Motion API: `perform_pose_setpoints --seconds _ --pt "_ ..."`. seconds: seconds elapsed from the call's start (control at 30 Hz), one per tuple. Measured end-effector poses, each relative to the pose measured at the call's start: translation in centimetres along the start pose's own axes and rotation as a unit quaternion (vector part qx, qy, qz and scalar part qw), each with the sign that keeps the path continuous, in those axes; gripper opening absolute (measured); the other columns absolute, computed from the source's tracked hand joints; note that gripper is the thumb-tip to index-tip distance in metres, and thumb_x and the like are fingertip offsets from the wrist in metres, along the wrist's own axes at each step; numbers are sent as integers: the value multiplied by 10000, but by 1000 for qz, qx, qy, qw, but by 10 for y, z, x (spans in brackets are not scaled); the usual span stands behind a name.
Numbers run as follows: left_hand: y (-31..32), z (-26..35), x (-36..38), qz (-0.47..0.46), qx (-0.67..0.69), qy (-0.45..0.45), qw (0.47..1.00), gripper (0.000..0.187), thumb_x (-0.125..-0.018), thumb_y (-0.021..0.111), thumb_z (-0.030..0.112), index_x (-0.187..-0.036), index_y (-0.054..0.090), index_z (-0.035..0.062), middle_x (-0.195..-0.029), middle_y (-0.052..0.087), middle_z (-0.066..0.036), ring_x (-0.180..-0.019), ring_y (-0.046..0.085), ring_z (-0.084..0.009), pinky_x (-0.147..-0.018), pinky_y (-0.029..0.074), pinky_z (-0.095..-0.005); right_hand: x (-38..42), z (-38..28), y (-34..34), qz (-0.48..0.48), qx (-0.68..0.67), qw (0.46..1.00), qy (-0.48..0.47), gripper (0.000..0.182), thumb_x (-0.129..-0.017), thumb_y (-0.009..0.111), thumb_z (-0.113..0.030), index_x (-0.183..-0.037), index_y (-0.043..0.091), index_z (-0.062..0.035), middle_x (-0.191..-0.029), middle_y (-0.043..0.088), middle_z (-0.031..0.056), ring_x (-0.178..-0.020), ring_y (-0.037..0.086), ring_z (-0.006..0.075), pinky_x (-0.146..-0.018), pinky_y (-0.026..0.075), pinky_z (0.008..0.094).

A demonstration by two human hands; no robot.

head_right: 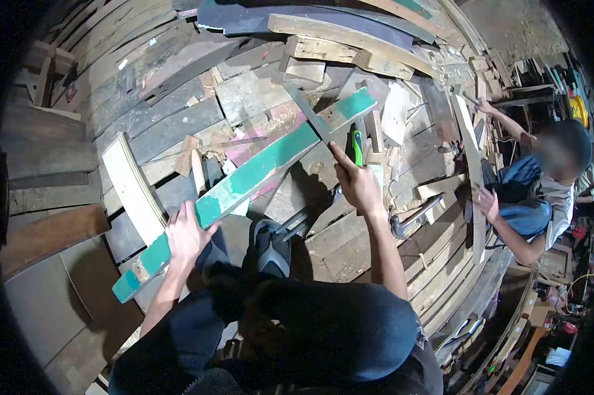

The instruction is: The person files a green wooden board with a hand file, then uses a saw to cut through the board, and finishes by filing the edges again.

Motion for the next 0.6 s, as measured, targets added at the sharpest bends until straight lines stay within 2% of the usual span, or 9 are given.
perform_pose_setpoints --seconds 0.07,0.1,0.13,0.17,0.2,0.27,0.37,0.47,0.6 --pt "-4 1 0 11 4 17 1000 647 -703 923 435 -1053 547 40 -933 665 -160 -843 703 -396 -726 592 -489 7 5 -5 -61 50 995 54 532 -1023 619 -186 -1523 535 -345 -862 711 261 -814 712 465 -709 564 515" --pt "-1 1 4 18 1 23 1000 650 -710 915 442 -1068 553 40 -938 664 -154 -854 703 -386 -728 596 -484 19 0 -12 -62 69 993 66 531 -1017 621 -165 -1517 548 -333 -766 697 250 -735 707 455 -693 565 499" --pt "0 1 5 26 -1 29 999 652 -718 908 450 -1084 558 39 -943 663 -148 -864 704 -376 -730 599 -479 36 -7 -24 -53 34 995 78 531 -1012 623 -142 -1509 564 -316 -757 705 214 -686 705 421 -676 568 476" --pt "-2 1 3 14 -5 20 1000 642 -712 915 429 -1074 557 39 -951 668 -142 -860 705 -370 -734 599 -472 56 3 -29 -77 43 991 105 523 -1007 629 -128 -1500 580 -297 -903 744 203 -737 727 393 -696 573 466" --pt "-2 0 2 15 -1 18 1000 636 -704 920 424 -1059 556 43 -944 667 -149 -851 704 -382 -727 596 -479 76 5 -37 -53 17 996 71 513 -1008 625 -113 -1492 594 -280 -994 756 200 -814 744 390 -715 576 458" --pt "0 0 1 15 14 13 1000 626 -689 932 414 -1029 554 49 -932 666 -163 -834 702 -407 -713 590 -491 112 18 -49 -29 49 995 83 526 -1006 623 -105 -1497 589 -292 -959 756 211 -834 746 395 -706 573 459" --pt "-1 2 2 16 14 13 1000 619 -685 937 390 -1037 559 49 -926 667 -162 -828 704 -405 -714 591 -485 109 20 -47 -4 37 998 53 538 -1009 627 -131 -1508 571 -322 -918 740 234 -822 742 401 -687 562 465" --pt "-4 2 1 24 11 17 1000 623 -687 937 385 -1044 555 47 -927 667 -164 -825 703 -406 -721 589 -486 55 19 -22 -59 60 987 139 532 -1017 626 -175 -1516 555 -345 -866 720 248 -774 737 401 -676 552 479" --pt "-4 1 1 14 14 13 1000 629 -691 935 388 -1052 550 45 -926 665 -165 -816 699 -409 -738 587 -490 15 13 -12 -69 60 992 87 521 -1029 596 -196 -1523 545 -355 -759 683 236 -719 731 388 -675 547 481"
Point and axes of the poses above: each hand's wrist, its own x-axis away from the middle knuckle, its own y-axis out of the palm, z = x × y, the point moved 9 cm from there along -x, towards the middle knuckle
